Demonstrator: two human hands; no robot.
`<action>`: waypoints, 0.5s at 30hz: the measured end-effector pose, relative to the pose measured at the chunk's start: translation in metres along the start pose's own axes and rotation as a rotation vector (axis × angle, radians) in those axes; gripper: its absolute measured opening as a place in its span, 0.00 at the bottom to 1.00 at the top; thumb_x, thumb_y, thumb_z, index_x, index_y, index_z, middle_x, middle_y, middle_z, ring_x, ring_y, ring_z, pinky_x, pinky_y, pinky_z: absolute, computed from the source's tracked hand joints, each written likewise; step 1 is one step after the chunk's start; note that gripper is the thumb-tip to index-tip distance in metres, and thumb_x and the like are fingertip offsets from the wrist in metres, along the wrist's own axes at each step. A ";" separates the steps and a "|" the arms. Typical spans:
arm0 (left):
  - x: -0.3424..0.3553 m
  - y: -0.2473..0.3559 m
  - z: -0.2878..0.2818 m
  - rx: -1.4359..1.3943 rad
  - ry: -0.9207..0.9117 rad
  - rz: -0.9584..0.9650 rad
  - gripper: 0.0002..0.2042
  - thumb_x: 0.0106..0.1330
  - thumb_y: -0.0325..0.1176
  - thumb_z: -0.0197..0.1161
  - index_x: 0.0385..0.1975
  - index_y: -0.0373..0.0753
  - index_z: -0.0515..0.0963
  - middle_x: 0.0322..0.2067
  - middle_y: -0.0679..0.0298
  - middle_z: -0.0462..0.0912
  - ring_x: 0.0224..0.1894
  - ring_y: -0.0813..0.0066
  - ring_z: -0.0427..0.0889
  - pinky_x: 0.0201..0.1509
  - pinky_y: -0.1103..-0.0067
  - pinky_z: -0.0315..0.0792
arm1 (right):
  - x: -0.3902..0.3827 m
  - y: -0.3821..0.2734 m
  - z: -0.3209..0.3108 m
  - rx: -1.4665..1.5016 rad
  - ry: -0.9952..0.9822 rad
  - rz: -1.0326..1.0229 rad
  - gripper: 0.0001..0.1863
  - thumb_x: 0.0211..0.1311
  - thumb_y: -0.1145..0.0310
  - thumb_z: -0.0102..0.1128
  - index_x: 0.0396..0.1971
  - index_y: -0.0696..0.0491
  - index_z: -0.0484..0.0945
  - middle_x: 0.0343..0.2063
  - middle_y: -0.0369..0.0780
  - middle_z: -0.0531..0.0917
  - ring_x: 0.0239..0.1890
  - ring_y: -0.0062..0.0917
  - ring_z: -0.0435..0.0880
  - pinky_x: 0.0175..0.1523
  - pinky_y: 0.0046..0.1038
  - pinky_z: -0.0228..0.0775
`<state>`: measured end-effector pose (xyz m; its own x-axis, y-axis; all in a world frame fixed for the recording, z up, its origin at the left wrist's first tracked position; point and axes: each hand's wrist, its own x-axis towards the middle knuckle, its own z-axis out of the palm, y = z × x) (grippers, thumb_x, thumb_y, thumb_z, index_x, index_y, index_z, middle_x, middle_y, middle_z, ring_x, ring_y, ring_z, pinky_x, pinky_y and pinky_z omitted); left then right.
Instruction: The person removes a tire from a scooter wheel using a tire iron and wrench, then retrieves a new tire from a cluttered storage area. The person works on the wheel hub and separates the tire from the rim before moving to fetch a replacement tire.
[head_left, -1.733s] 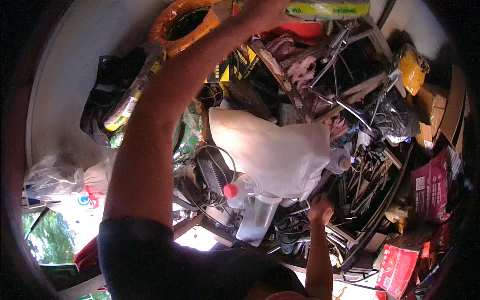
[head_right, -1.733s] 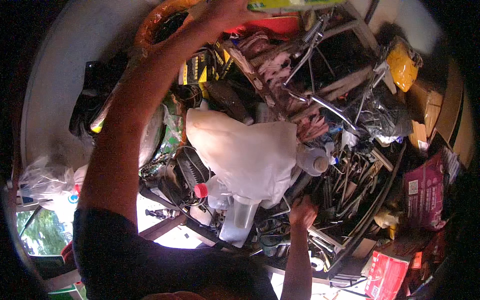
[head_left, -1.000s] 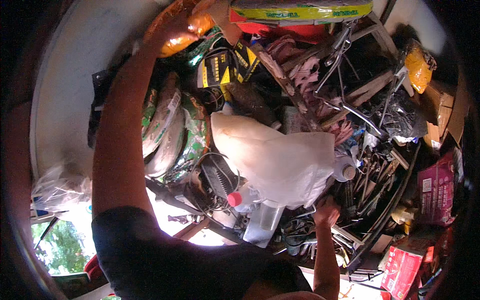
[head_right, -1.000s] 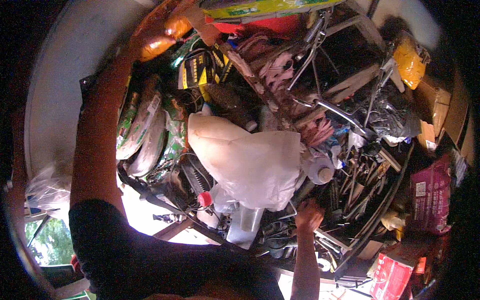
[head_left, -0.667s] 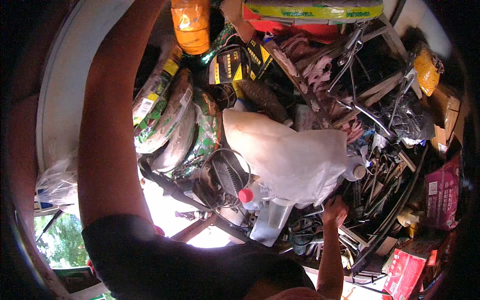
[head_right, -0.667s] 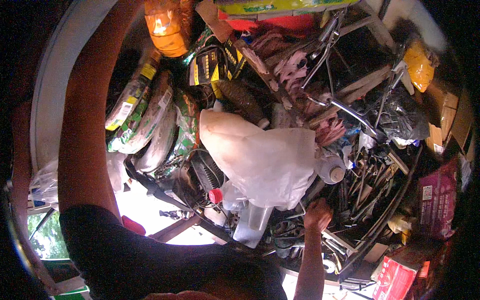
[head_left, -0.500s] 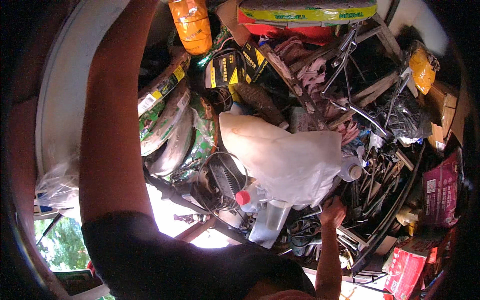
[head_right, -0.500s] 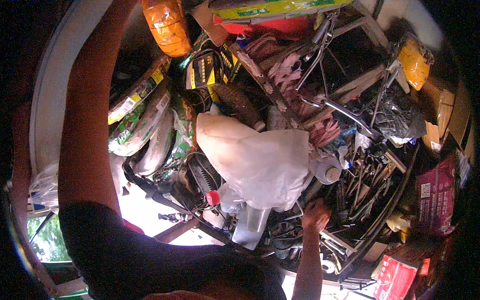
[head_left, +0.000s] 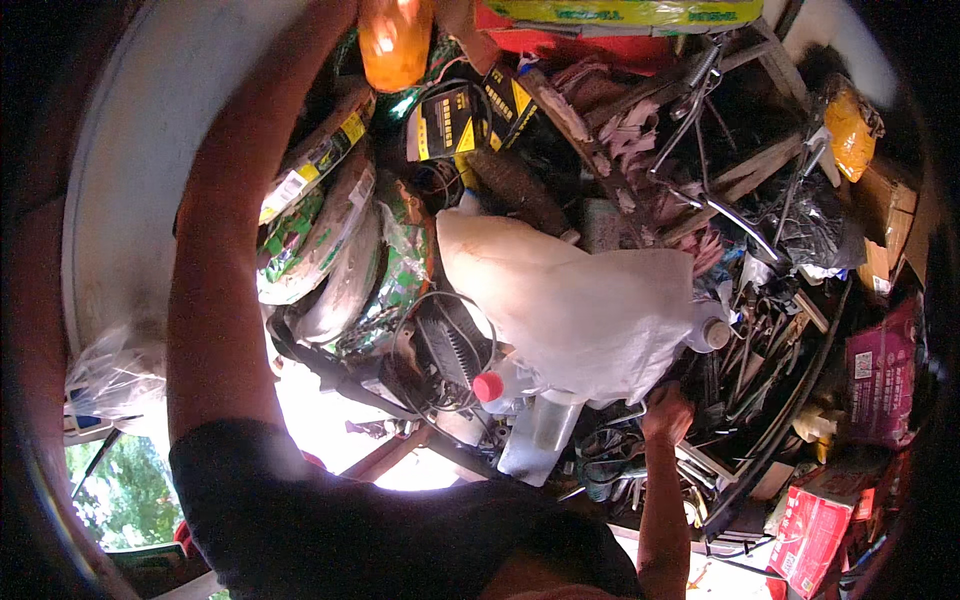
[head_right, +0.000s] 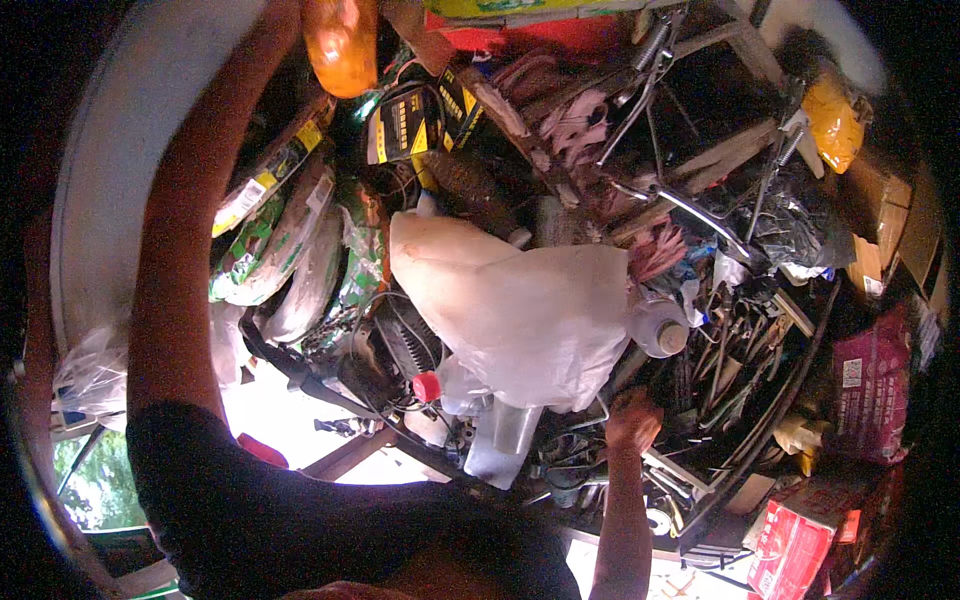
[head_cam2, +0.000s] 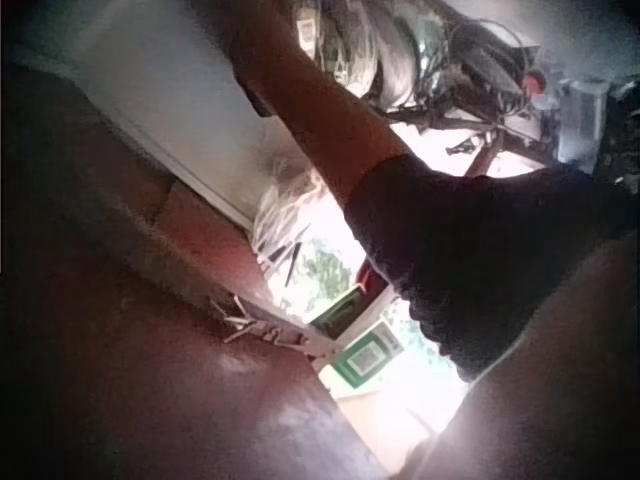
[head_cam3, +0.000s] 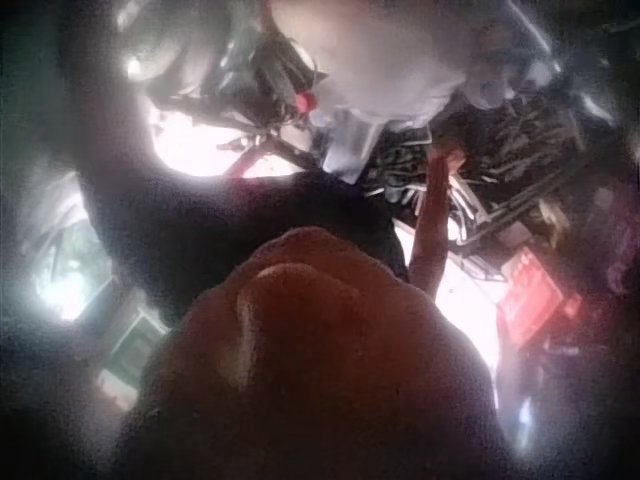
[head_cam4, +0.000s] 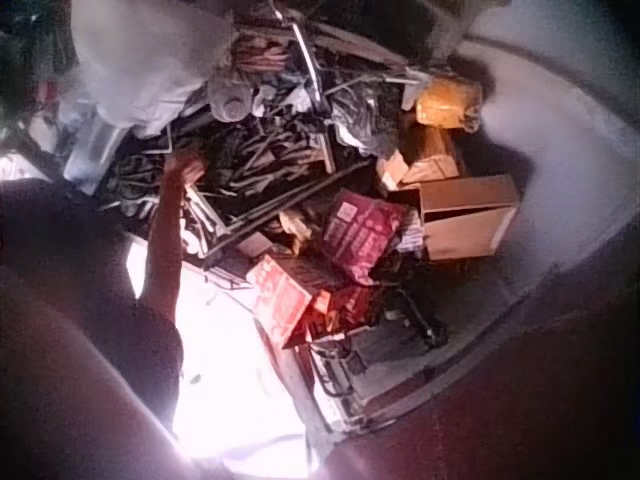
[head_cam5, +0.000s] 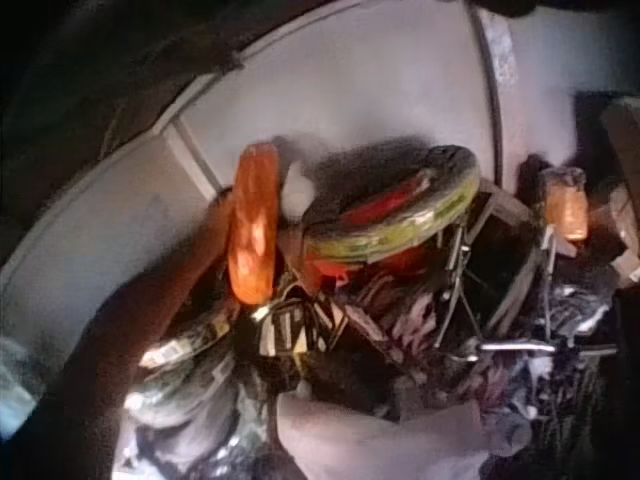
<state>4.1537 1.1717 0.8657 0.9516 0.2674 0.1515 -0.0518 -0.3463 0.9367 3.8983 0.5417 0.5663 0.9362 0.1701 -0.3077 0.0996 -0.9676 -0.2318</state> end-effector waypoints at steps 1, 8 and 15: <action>0.009 0.015 -0.002 -0.066 0.014 -0.013 0.39 0.58 0.57 0.55 0.64 0.44 0.50 0.55 0.55 0.69 0.54 0.62 0.73 0.56 0.63 0.67 | -0.002 -0.001 0.000 0.001 0.008 0.008 0.10 0.57 0.64 0.52 0.26 0.55 0.72 0.20 0.52 0.77 0.27 0.50 0.77 0.35 0.48 0.67; -0.018 0.045 0.014 -0.021 -0.045 -0.245 0.47 0.57 0.64 0.55 0.69 0.47 0.39 0.58 0.51 0.66 0.56 0.57 0.71 0.58 0.56 0.65 | 0.001 -0.005 -0.004 0.030 -0.002 0.033 0.10 0.58 0.65 0.51 0.23 0.56 0.71 0.20 0.51 0.77 0.27 0.50 0.77 0.35 0.47 0.68; -0.016 -0.066 0.038 0.326 -0.158 0.051 0.50 0.46 0.28 0.75 0.67 0.41 0.46 0.58 0.57 0.67 0.57 0.62 0.70 0.57 0.64 0.71 | 0.003 -0.001 0.000 -0.012 -0.028 0.069 0.10 0.55 0.63 0.54 0.23 0.55 0.73 0.23 0.50 0.79 0.28 0.46 0.79 0.36 0.45 0.70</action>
<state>4.1537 1.1561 0.7900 0.9867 0.1083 0.1211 -0.0260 -0.6307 0.7756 3.9009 0.5431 0.5655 0.9312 0.1080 -0.3480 0.0395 -0.9794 -0.1981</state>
